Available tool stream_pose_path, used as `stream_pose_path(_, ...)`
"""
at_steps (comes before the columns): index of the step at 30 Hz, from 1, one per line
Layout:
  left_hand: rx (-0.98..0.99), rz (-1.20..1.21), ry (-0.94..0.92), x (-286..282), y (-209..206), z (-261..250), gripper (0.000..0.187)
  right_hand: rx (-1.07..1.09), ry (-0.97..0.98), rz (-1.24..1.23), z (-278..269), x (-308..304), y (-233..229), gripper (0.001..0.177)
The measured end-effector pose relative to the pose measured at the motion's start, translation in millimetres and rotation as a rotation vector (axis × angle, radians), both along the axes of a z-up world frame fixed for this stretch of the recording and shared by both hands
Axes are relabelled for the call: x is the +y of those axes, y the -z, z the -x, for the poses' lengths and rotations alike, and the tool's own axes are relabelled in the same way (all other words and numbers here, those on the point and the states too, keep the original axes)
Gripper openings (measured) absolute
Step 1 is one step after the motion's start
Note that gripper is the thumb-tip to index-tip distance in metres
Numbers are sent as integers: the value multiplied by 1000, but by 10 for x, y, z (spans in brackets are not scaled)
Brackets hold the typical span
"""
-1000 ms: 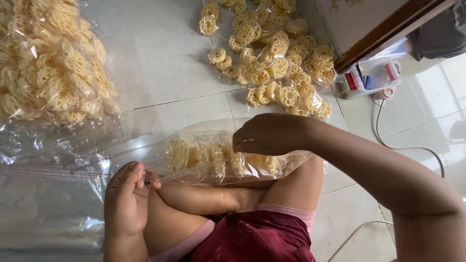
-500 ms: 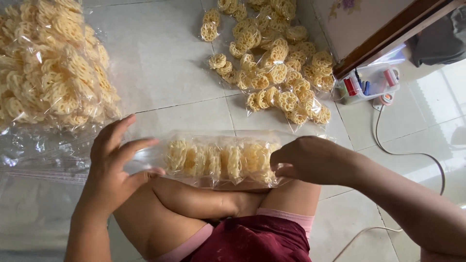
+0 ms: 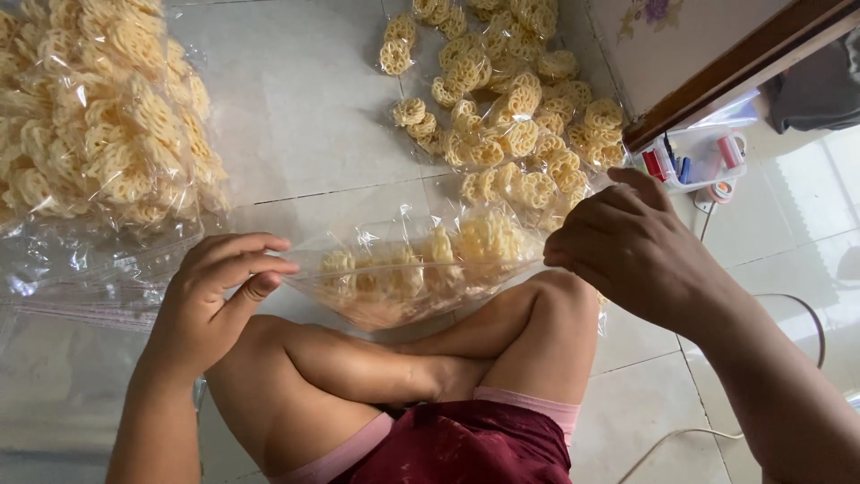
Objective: The person is manually packing crackers into clear plastic bags while sitting on the floor.
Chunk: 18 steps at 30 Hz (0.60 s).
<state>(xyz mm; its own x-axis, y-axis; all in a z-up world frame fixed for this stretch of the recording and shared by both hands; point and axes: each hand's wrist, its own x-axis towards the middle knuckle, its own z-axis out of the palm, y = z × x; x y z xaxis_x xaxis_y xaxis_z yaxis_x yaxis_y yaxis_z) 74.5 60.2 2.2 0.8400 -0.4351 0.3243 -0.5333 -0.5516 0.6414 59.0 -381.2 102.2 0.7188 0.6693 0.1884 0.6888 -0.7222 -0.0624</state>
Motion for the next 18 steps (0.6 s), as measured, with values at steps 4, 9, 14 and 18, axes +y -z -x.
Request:
stream_pose_path(4, 108, 108, 2, 12, -47, 24, 21, 158, 47, 33, -42, -145, 117, 35)
stream_pose_path(9, 118, 71, -112, -11, -31, -32, 24, 124, 176, 70, -235, -372, 128, 25)
stream_pose_path(14, -18, 53, -134, 10, -162, 38, 21, 41, 155, 14, -122, -448, 49, 15)
stream_pose_path(18, 11, 101, -131, -12, 132, -7, 15, 126, 167, -41, -137, -538, 419, 16)
